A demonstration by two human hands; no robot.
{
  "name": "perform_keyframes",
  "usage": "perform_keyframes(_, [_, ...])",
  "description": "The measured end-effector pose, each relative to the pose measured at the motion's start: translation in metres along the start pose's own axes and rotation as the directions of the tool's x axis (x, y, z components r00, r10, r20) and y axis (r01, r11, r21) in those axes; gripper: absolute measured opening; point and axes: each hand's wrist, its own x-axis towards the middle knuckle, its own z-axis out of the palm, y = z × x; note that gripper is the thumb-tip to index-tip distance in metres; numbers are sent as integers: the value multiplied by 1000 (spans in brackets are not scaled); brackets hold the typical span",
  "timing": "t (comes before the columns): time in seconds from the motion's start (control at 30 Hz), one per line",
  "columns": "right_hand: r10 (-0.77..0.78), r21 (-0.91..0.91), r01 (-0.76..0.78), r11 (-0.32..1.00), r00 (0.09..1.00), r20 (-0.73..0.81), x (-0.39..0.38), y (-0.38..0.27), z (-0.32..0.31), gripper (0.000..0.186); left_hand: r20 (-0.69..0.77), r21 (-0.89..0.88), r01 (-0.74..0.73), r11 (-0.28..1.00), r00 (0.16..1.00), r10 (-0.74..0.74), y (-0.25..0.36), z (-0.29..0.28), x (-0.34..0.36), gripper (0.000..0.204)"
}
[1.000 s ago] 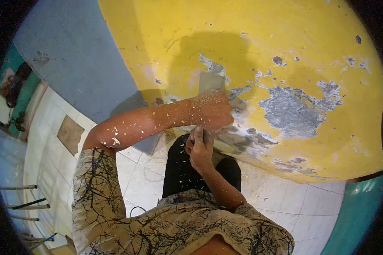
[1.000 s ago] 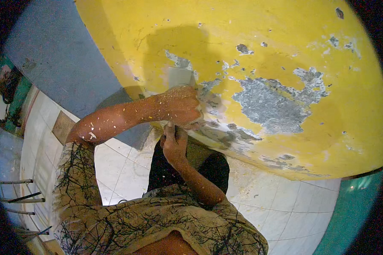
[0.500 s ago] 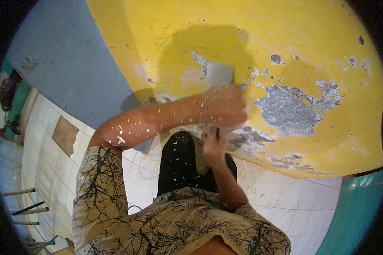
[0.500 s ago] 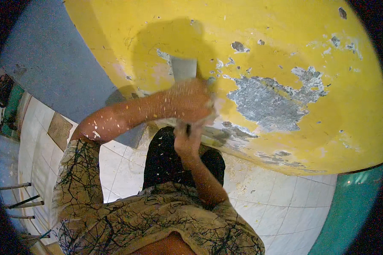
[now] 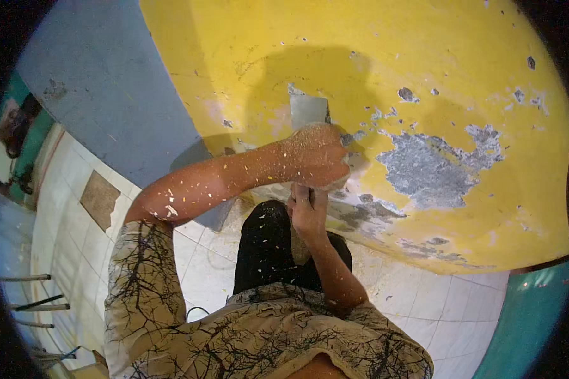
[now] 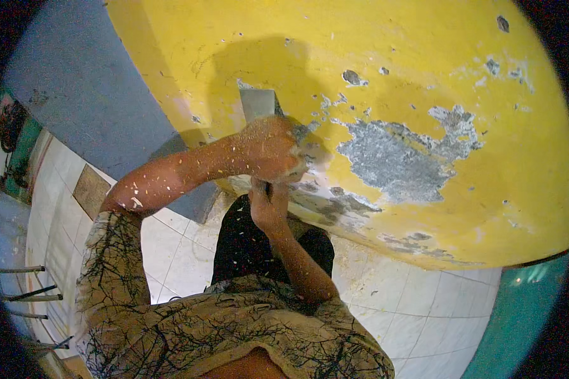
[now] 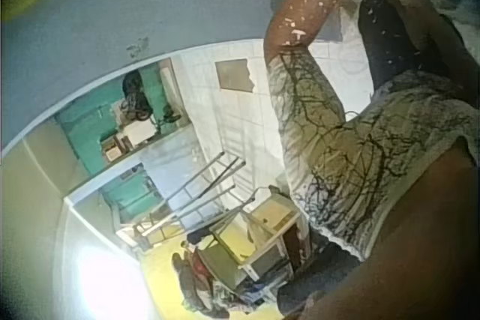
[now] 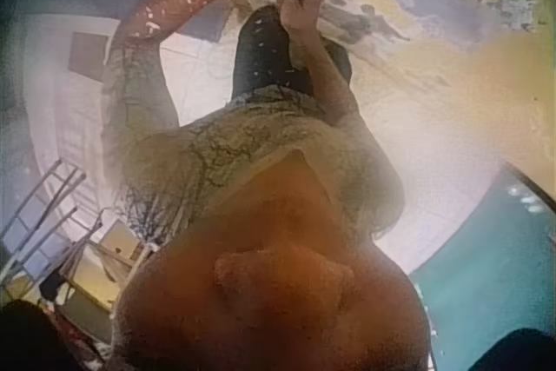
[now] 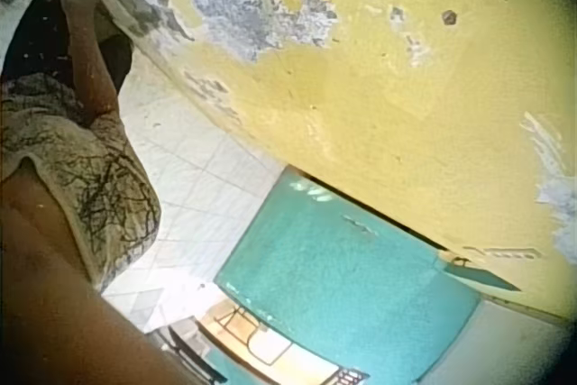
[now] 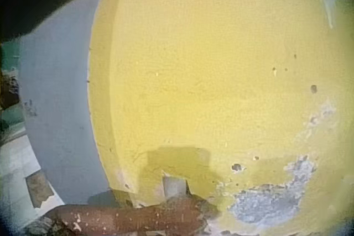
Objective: Scraping old paint or debris off a yellow wall using a metal scraper.
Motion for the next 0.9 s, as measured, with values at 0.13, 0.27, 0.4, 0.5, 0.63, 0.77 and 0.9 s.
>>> perform_keyframes(0.13, [-34, 81, 37, 996, 999, -41, -11, -6, -1, 13, 34, 0, 13, 1000, 999, -13, 7, 7, -2, 20])
perform_keyframes(0.27, [117, 102, -126, 987, 989, 88, 6, -5, -10, 13, -24, -13, -12, 1000, 1000, 12, -2, -9, 2, 17])
perform_keyframes(0.4, [-27, 38, 25, 999, 998, 58, -13, -2, -9, 9, -83, -72, 51, 996, 995, -57, 10, 0, -3, 18])
perform_keyframes(0.5, [105, 157, -97, 983, 994, -42, -12, -19, 0, 16, 73, -101, 92, 991, 994, -85, 6, -1, -3, 20])
perform_keyframes(0.63, [160, 154, -164, 974, 986, 35, -7, -36, 4, 17, -58, -31, -13, 999, 998, 12, 0, -15, 2, 23])
perform_keyframes(0.77, [181, 120, -177, 977, 983, -21, -26, -15, 3, 21, -202, -100, -85, 991, 977, 64, 12, 6, -12, 24])
perform_keyframes(0.9, [247, 148, -252, 956, 968, 53, -3, -47, 2, 26, -158, -13, -44, 999, 987, 42, -4, -10, -2, 23])
